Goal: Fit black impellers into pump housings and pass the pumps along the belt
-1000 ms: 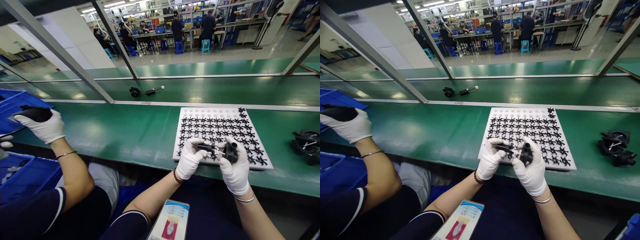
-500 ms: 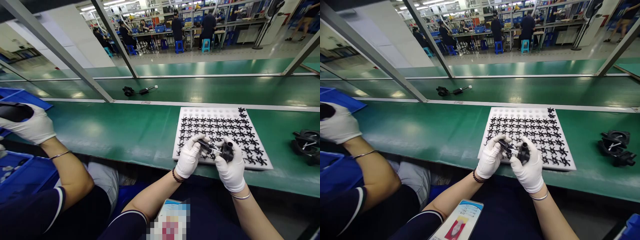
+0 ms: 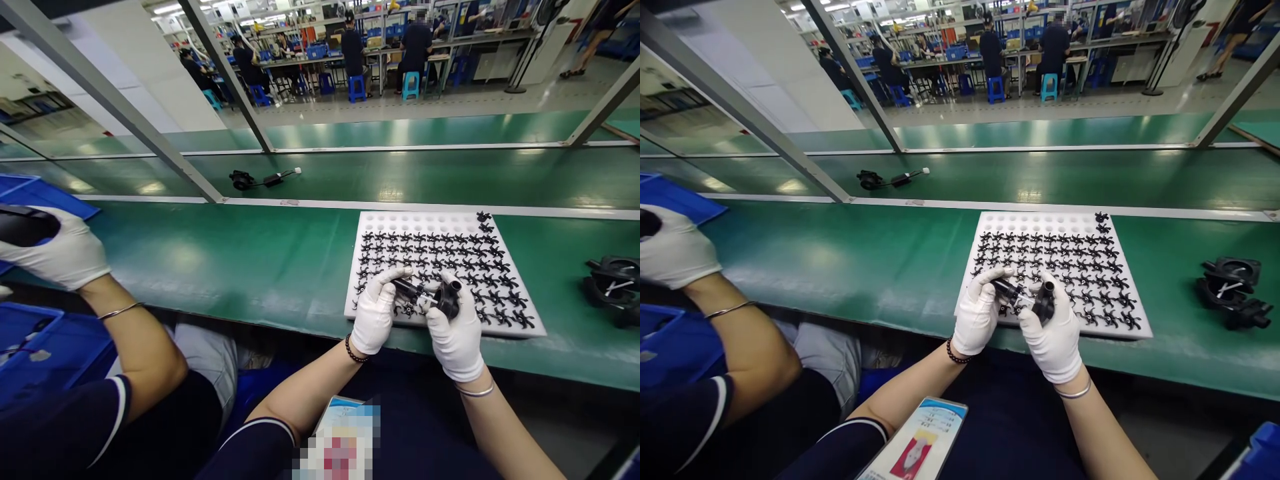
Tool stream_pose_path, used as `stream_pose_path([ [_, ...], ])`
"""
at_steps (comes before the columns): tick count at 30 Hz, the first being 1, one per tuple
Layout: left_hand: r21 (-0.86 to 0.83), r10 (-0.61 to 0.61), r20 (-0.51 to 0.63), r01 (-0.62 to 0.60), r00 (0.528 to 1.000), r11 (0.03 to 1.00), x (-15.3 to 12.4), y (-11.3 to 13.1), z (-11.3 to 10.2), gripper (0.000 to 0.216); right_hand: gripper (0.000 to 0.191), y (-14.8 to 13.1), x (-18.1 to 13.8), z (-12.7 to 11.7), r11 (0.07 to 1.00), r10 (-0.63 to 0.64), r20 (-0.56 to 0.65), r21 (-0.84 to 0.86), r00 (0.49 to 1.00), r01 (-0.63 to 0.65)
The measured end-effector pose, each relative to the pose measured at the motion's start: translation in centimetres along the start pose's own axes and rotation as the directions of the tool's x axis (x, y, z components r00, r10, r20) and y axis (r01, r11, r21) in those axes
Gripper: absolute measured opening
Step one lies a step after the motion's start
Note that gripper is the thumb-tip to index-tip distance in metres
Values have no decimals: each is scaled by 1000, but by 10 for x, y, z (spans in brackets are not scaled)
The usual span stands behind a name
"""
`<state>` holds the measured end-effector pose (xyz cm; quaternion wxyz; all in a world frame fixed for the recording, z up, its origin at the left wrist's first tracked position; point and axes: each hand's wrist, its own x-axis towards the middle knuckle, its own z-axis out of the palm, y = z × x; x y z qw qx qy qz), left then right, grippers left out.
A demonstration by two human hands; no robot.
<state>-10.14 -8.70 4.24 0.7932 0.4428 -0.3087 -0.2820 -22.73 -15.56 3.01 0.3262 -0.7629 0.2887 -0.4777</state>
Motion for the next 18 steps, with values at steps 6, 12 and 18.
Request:
stream_pose_path([
  [6,-252,-200,-45,182,979,950,2,3,6,29,71,-10,4,2,977,-166,-27,-137,986,161],
  [12,-512,-445,12,388,895,766,6,1,7,25,72,-26,18,-5,865,-374,47,-343,926,367],
  [18,-514,-446,-1,382,895,768,5,1,6,25,73,-28,17,-7,866,-376,27,-345,926,362],
])
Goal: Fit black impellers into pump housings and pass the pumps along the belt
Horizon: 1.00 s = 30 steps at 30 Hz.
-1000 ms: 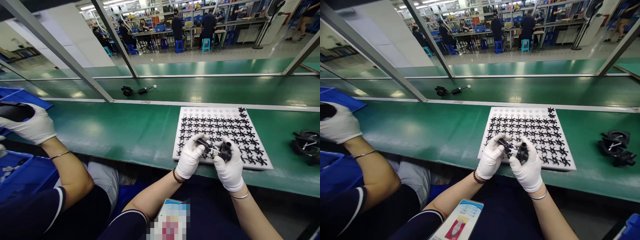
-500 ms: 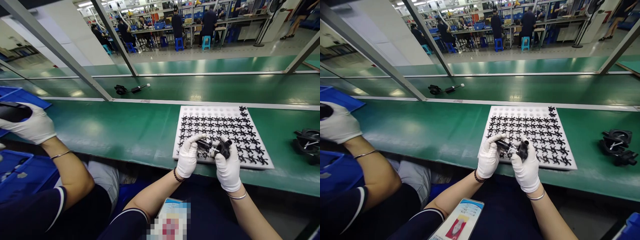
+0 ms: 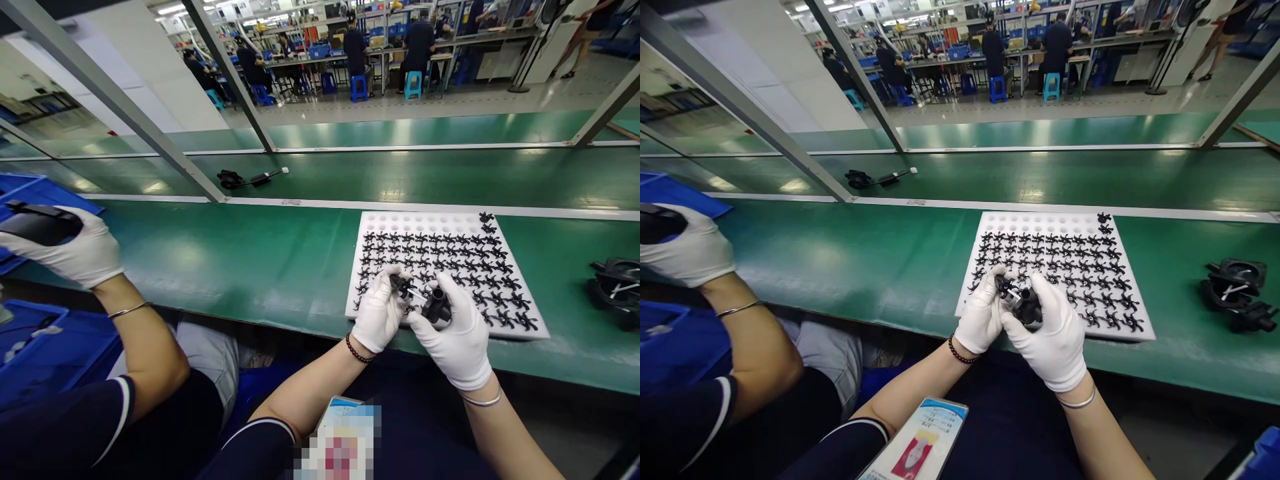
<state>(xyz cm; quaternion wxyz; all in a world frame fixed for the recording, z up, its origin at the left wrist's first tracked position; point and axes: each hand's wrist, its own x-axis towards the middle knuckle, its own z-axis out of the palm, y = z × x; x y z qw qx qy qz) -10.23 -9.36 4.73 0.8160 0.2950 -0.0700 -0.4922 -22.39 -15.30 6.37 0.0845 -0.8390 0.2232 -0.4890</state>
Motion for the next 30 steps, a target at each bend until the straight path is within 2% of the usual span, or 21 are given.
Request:
stream_pose_path([
  [4,88,94,53,-99,994,991,-2,1,1,26,72,2,-3,2,999,35,12,26,999,-35],
  [7,241,230,103,-249,968,938,-4,3,-3,30,69,4,-7,4,955,206,96,195,974,-222],
  [9,331,294,124,-319,948,888,-6,5,-7,34,62,4,-10,6,869,346,171,312,923,-383],
  [11,381,323,131,-349,937,856,-7,7,-8,37,55,4,-13,7,787,421,220,393,880,-476],
  [13,389,319,132,-345,939,854,-7,9,-8,37,56,5,-14,7,772,421,214,426,882,-472],
  [17,313,220,126,-249,967,917,-7,11,-4,33,71,8,-13,5,894,290,131,318,948,-317],
  [19,302,199,133,-231,971,925,-7,12,-4,31,71,9,-11,4,910,268,128,292,955,-295],
  [21,346,244,157,-285,957,894,-7,13,-6,31,65,9,-10,4,865,337,153,340,929,-369],
  [23,414,298,194,-353,935,839,-8,15,-8,30,59,9,-10,4,769,435,209,420,876,-482],
  [25,456,300,227,-374,926,808,-9,19,-9,29,55,10,-11,4,691,473,277,472,836,-547],
  [29,431,209,208,-281,956,857,-8,24,-5,35,62,13,-16,6,742,379,250,493,891,-454],
  [30,419,203,196,-270,959,867,-8,24,-5,36,63,12,-17,8,729,387,244,510,889,-457],
])
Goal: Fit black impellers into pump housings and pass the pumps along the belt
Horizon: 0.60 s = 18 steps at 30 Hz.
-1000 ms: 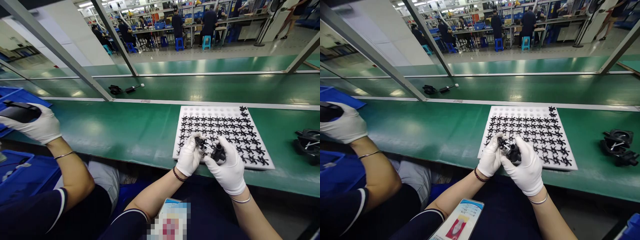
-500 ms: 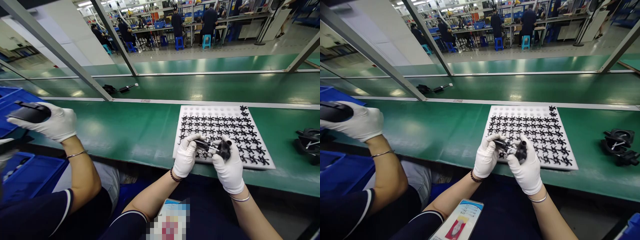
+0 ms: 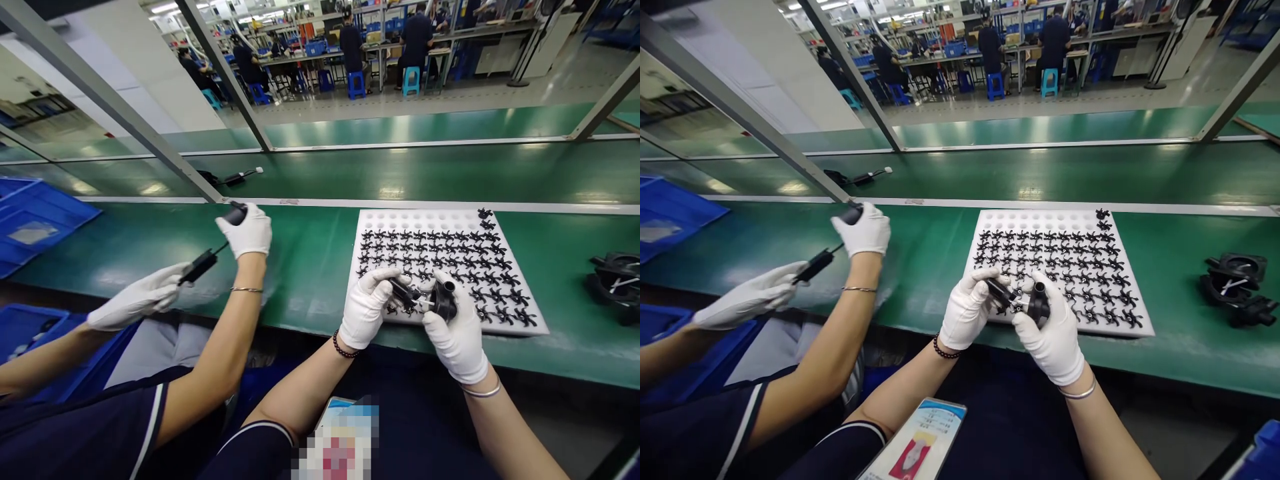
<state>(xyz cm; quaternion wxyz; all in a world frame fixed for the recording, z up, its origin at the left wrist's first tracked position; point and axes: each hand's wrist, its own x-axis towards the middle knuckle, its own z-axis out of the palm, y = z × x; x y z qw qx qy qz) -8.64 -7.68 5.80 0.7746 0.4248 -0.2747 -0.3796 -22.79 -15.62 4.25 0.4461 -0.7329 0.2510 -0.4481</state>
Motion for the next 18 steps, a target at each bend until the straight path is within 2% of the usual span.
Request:
stream_pose_path([
  [4,-9,28,-16,-29,999,1000,1,-4,3,37,51,-1,-2,11,940,230,-13,261,973,-219],
  [6,-22,26,-15,-27,1000,999,1,-5,4,36,50,1,-3,13,937,231,-35,276,972,-213],
  [9,-99,-47,-23,45,999,994,2,-3,7,37,57,7,-6,12,996,16,-62,91,998,-10],
  [11,-168,-118,-28,112,993,979,3,-2,9,38,64,10,-7,9,994,-105,-91,-51,990,100],
  [14,-275,-213,-41,194,976,942,2,-5,11,38,67,6,-5,7,954,-212,-137,-246,968,174],
  [18,-398,-307,-48,263,951,879,2,-16,10,33,71,-15,3,3,841,-386,-42,-426,921,333],
])
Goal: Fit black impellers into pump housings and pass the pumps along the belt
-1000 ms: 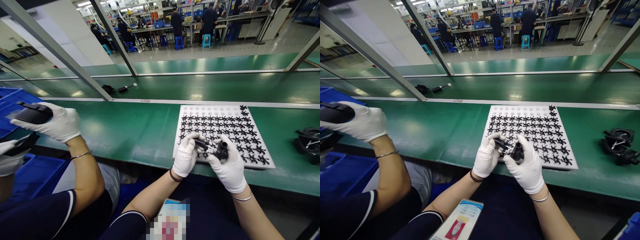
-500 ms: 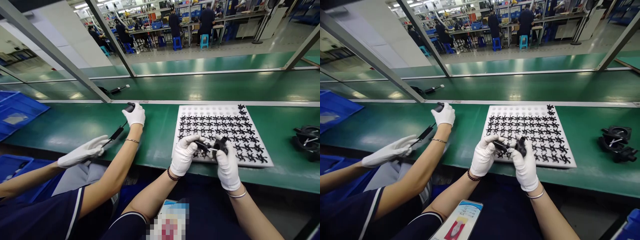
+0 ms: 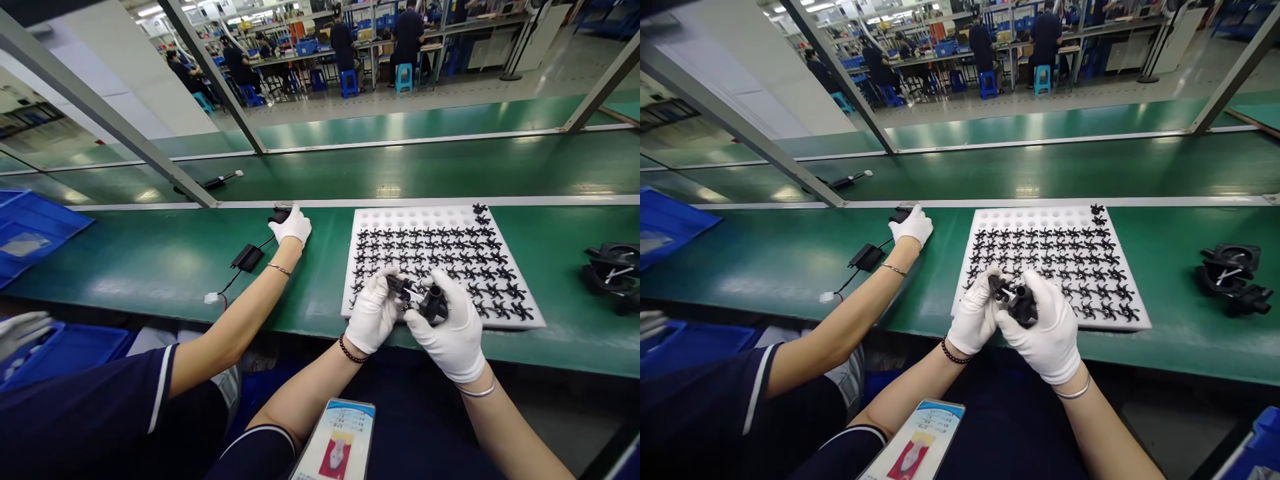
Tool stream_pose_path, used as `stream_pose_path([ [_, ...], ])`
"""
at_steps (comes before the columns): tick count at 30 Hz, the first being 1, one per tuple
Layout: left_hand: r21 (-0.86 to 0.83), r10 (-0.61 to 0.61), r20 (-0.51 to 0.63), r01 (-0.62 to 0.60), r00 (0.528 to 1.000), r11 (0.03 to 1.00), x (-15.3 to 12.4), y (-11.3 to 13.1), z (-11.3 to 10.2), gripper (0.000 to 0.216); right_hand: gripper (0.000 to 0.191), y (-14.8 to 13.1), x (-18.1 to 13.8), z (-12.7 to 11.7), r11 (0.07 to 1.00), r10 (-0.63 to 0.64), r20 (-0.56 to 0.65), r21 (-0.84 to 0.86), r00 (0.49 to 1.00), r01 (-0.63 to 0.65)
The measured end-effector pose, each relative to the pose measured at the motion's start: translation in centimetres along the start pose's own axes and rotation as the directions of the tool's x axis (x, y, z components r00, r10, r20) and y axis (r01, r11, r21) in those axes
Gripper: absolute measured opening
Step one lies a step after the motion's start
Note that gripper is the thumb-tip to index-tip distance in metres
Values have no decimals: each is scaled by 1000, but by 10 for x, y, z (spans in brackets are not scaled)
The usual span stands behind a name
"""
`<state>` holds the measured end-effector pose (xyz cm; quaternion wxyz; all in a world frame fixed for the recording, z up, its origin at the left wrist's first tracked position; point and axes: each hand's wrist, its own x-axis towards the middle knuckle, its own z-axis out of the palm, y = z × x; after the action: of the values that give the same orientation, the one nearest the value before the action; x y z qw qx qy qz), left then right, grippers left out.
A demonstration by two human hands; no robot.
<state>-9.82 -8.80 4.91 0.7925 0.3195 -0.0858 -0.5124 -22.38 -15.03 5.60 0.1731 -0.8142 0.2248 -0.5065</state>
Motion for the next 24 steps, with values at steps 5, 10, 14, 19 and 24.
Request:
stream_pose_path([
  [5,-15,-41,-46,40,998,999,4,-4,-3,18,66,-14,14,-11,994,-77,-25,-75,997,75],
  [10,-19,-36,-12,36,999,999,3,-1,2,18,66,-14,14,-10,992,-100,-37,-84,994,96],
  [14,39,33,36,-35,999,999,-2,1,4,30,70,-10,11,-10,993,-95,-10,-77,995,94],
  [19,170,205,117,-223,972,960,-7,5,2,34,71,-8,7,-12,998,6,8,67,1000,-6],
  [24,230,220,132,-246,966,941,-7,9,2,36,68,-3,7,-9,986,3,9,169,1000,-4],
])
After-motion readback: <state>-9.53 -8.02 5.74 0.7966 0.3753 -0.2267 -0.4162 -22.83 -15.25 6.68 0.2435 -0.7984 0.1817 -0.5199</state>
